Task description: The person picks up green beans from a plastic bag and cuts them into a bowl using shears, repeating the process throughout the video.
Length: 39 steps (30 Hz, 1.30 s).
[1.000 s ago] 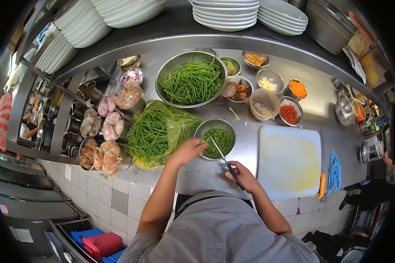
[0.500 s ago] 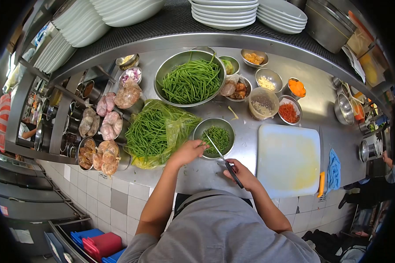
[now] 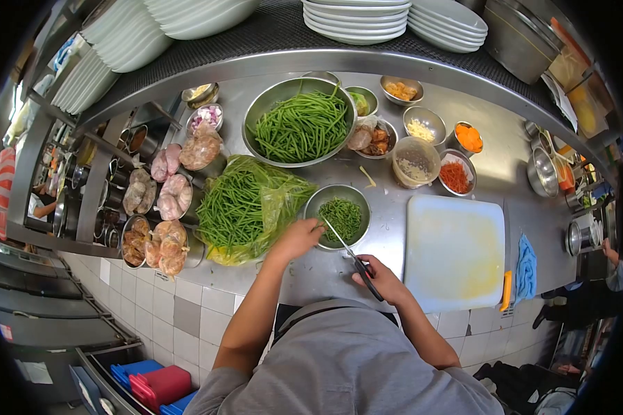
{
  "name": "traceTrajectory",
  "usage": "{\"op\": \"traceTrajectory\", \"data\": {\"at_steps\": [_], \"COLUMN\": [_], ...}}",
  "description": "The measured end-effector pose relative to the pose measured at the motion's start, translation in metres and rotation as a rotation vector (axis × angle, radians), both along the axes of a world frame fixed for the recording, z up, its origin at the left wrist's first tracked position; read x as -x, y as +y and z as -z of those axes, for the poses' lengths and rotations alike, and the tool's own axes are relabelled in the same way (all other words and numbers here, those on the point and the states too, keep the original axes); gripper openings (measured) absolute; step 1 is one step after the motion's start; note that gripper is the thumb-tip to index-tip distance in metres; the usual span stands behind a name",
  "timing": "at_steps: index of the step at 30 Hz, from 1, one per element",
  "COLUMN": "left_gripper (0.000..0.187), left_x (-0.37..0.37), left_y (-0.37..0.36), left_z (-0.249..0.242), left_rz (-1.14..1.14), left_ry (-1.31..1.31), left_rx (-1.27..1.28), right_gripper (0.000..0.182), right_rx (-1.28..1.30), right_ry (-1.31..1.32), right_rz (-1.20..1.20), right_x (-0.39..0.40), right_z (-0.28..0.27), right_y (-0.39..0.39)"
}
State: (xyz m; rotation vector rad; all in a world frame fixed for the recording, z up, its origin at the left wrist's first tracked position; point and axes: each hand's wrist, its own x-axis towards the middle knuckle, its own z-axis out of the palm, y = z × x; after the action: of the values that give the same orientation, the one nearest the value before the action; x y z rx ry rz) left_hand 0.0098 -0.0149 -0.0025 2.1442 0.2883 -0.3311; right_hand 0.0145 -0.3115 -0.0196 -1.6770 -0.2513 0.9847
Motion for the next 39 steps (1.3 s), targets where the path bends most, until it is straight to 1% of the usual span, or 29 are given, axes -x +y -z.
{"op": "traceTrajectory", "data": {"at_steps": [2,5,8,9,11,14,18,20,23,27,30,32,33,35,36,38,39], "left_gripper": [0.032,0.033,0.033,0.033,0.029,0.031,0.033,0.033,0.033,0.033,0.032,0.032,0.032,0.027,0.027,0.028,0.028], "left_x": [0.001,0.003,0.004,0.004,0.003,0.003,0.003,0.002,0.002,0.002,0.002,0.002,0.002,0.0,0.001,0.004,0.004], "left_y": [-0.003,-0.01,-0.009,-0.007,-0.003,-0.006,-0.011,-0.013,-0.012,-0.011,-0.008,-0.002,0.002,0.009,0.013,0.02,0.022], "left_z": [0.004,-0.006,-0.004,0.001,0.011,-0.002,-0.013,-0.017,-0.013,-0.011,-0.008,-0.003,0.003,0.016,0.021,0.03,0.022], "left_rz": [0.028,0.027,-0.035,-0.035,-0.039,0.014,0.041,0.023,0.027,0.035,0.027,0.002,0.002,0.002,0.002,-0.03,-0.027], "left_ry": [-0.028,-0.025,-0.045,-0.045,-0.106,-0.072,-0.096,-0.043,-0.038,-0.018,-0.022,-0.056,-0.057,-0.068,-0.068,-0.106,-0.105], "left_rx": [-0.084,-0.088,-0.048,-0.048,-0.138,-0.172,-0.235,-0.239,-0.268,-0.286,-0.263,-0.044,-0.044,0.003,0.003,0.148,0.148], "right_gripper": [0.066,0.069,0.072,0.072,0.074,0.074,0.074,0.073,0.07,0.065,0.061,0.057,0.057,0.055,0.055,0.057,0.057], "right_rx": [0.006,0.068,0.04,0.04,0.132,0.14,0.157,0.172,0.173,0.145,0.102,0.069,0.068,0.042,0.042,0.054,0.054], "right_ry": [-0.062,-0.088,-0.134,-0.135,-0.12,-0.102,-0.164,-0.157,-0.202,-0.179,-0.125,-0.094,-0.094,0.07,0.07,0.122,0.123], "right_rz": [-0.016,-0.058,-0.014,-0.014,-0.068,-0.091,-0.124,-0.125,-0.101,-0.093,-0.072,-0.055,-0.055,0.023,0.023,0.061,0.064], "right_x": [-0.002,-0.007,-0.006,-0.007,-0.008,-0.008,-0.009,-0.01,-0.01,-0.01,-0.007,-0.006,-0.006,-0.005,-0.006,-0.009,-0.008], "right_z": [0.0,-0.013,0.001,-0.001,-0.007,-0.008,-0.021,-0.03,-0.016,-0.008,-0.002,0.0,-0.007,-0.022,-0.024,-0.025,-0.019], "right_y": [0.002,0.006,0.004,0.003,0.0,-0.002,0.002,0.004,0.003,0.003,0.004,0.004,0.005,0.005,0.004,0.0,-0.002]}}
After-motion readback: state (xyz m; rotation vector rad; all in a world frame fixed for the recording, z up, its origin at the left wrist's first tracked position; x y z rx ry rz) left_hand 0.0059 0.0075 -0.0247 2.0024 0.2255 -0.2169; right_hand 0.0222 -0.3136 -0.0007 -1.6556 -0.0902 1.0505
